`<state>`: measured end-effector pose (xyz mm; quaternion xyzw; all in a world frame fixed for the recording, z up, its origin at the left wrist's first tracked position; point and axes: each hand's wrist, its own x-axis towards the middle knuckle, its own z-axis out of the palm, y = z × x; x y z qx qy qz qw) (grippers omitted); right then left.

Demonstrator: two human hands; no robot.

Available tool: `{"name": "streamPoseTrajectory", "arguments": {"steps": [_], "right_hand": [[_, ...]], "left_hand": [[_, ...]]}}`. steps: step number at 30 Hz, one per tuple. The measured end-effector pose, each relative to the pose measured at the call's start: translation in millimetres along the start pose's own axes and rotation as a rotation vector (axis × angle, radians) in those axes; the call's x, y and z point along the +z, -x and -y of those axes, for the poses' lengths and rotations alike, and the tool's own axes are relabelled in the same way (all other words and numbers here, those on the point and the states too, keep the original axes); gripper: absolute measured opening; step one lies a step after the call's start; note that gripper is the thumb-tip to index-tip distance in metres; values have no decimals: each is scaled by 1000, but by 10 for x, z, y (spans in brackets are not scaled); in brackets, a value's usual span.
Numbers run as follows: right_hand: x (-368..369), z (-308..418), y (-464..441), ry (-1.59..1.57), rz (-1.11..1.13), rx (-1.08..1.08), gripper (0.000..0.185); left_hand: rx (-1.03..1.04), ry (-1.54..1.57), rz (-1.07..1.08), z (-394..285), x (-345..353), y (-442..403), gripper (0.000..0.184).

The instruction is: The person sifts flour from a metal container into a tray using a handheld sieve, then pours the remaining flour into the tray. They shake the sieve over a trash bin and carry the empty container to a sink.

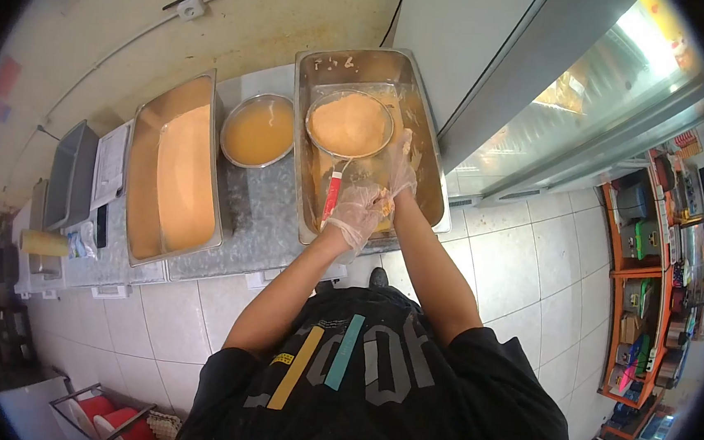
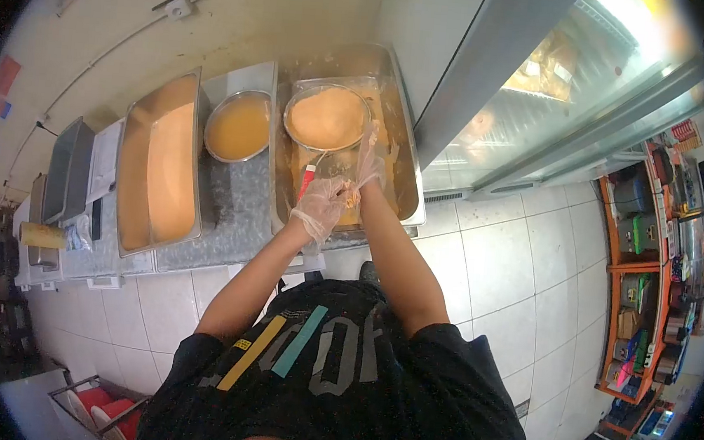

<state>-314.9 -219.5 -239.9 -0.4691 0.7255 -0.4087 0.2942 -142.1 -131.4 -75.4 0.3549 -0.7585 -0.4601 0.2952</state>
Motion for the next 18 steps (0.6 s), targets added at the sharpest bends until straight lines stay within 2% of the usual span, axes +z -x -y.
{"name": "streamPoseTrajectory", "arguments": {"steps": [3,4,6,7,9,10,13,15,16,18], "right_hand": [[-96,416,95,-355,191,220,48],[-89,448,115,-356,204,214,48],[-91,473,222,-528,150,194,47],[-89,442,280,-611,128,188,47],[-100,392,359,-774,81,181,47],[-116,365,345,-772,100,180,47],[-153,130,231,35,330,-153,39],[-76,-43,198,576,449,-374,37],[33,-150,205,576,458,-380,37],[312,-296,255,-770,801,-726,37]], "left_hand": [[71,114,-39,131,33,-67,13],[66,107,-51,125,6,-87,13],[153,-243,-39,128,-54,-79,17],[137,-247,-53,128,-72,-46,17],[-84,-243,57,126,-102,20,23],[-95,-245,42,115,-160,81,23],[-52,-354,94,35,-455,442,26],[-172,-123,171,-92,-654,708,25],[-180,-122,164,-188,-740,837,25],[-443,152,184,-341,-887,1101,26]]}}
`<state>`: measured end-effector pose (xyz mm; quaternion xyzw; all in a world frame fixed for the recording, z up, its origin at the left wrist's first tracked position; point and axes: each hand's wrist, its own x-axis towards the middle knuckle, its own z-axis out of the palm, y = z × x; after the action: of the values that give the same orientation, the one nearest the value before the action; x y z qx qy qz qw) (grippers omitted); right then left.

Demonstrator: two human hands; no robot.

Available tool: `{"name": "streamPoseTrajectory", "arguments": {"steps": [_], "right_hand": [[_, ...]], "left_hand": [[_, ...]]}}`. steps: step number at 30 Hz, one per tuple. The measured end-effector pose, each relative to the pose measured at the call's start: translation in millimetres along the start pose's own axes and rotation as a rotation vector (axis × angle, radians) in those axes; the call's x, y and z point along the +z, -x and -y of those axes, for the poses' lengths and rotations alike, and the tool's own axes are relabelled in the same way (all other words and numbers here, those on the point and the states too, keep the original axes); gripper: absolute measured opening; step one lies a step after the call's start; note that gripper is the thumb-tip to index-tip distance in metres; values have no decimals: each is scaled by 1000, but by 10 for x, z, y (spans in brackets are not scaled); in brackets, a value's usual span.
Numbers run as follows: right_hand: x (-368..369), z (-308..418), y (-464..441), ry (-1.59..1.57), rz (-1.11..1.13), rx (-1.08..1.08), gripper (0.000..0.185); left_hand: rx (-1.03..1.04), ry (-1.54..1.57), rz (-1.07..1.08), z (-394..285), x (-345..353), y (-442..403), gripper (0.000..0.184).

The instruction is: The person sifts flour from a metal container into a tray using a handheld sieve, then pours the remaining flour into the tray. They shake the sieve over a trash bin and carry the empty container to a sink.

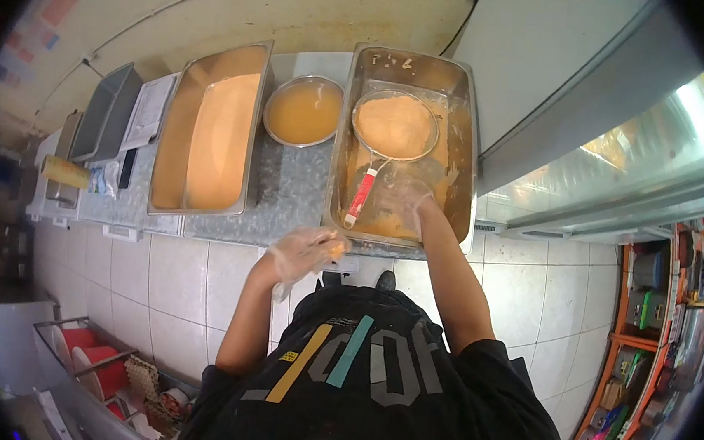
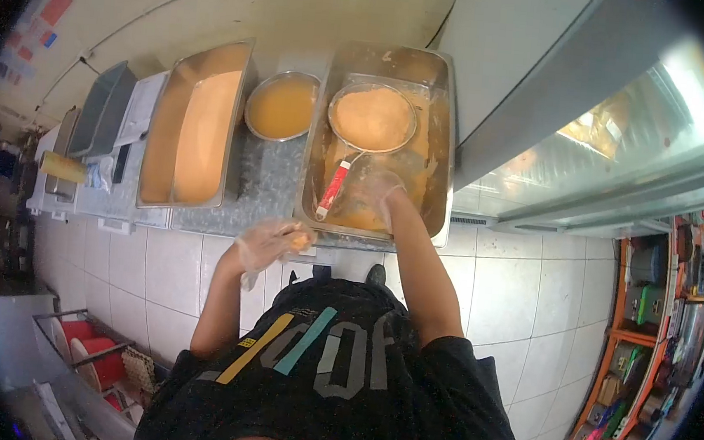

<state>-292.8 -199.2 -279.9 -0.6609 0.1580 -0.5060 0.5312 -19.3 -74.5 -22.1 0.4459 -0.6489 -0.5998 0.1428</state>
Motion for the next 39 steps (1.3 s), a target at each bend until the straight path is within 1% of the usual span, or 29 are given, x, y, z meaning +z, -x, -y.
{"name": "streamPoseTrajectory", "arguments": {"steps": [1,3,4,7,9,10,11,12,13,15,16,18,19,21,22,24,25,26,27,28,29,30,31,32,33,34,36,37,39], "right_hand": [[181,207,-172,-10,15,1,37],[633,1001,-699,-1141,-578,934,34],[680,987,-699,-1140,-557,947,34],[786,838,-625,-967,-639,902,28],[779,688,-604,-852,-690,858,27],[723,552,-557,-850,-672,869,27],[627,385,-468,133,-464,1028,29],[526,301,-410,1111,-174,1002,31],[475,445,-386,1114,-152,996,31],[448,901,-383,397,-546,1088,43],[411,910,-311,390,-535,1087,43],[342,924,-115,449,-528,1024,42],[338,1013,-42,454,-517,1035,42],[412,1389,-140,1266,-318,593,39],[502,1549,-218,1267,-301,582,39],[756,1851,-453,1507,-247,340,37],[931,2009,-610,1505,-237,326,37],[1131,2168,-773,797,-488,701,37],[1332,2267,-944,34,-676,986,37],[1549,2312,-1117,39,-675,981,37],[1797,2320,-1281,21,-679,1014,37],[2056,2244,-1427,2,-685,1047,38],[2325,2066,-1562,4,-693,1044,38],[2596,1845,-1700,113,-708,837,39],[2845,1639,-1800,226,-726,640,41],[3036,1427,-1875,240,-755,661,41],[3293,1026,-2066,65,-683,829,31],[3470,976,-2076,69,-694,831,31],[3825,868,-2101,124,-579,738,33]], "left_hand": [[-6,6,-16,116,1,115,26],[-188,254,-94,453,44,287,26],[-189,261,-114,586,68,376,26],[-279,381,-168,934,206,694,30],[-343,621,-330,1128,367,940,33],[-342,631,-347,1258,456,1052,33],[-412,736,-440,1415,564,1162,35],[-482,841,-532,1594,691,1271,36],[-482,856,-547,1808,843,1398,36],[-644,1082,-739,2289,1097,1624,35],[-645,1083,-753,2486,1228,1753,35],[-759,1208,-883,2856,1512,2025,33],[-768,1221,-885,3008,1647,2161,33],[-778,1293,-846,3307,1786,2342,29],[-770,1309,-857,3453,1791,2381,29],[-1150,1115,-780,3793,1729,2443,28],[-1155,1171,-796,4033,1686,2494,28],[-1148,1180,-799,4085,1544,2539,28],[-1135,1174,-791,4073,1336,2554,28],[-1123,1166,-781,4103,1132,2594,28],[-1023,1227,-780,4448,1002,2692,32],[-1020,1227,-776,4793,850,2803,32],[-927,1262,-733,5088,654,2919,34],[-840,1282,-677,5253,362,3039,36],[-846,1212,-665,5392,122,3166,39],[-872,1205,-632,5403,-40,3301,39],[-1028,913,-788,5352,-508,3428,37],[-1100,885,-771,5339,-745,3525,39],[-1078,852,-723,5375,-1190,3830,40]]}}
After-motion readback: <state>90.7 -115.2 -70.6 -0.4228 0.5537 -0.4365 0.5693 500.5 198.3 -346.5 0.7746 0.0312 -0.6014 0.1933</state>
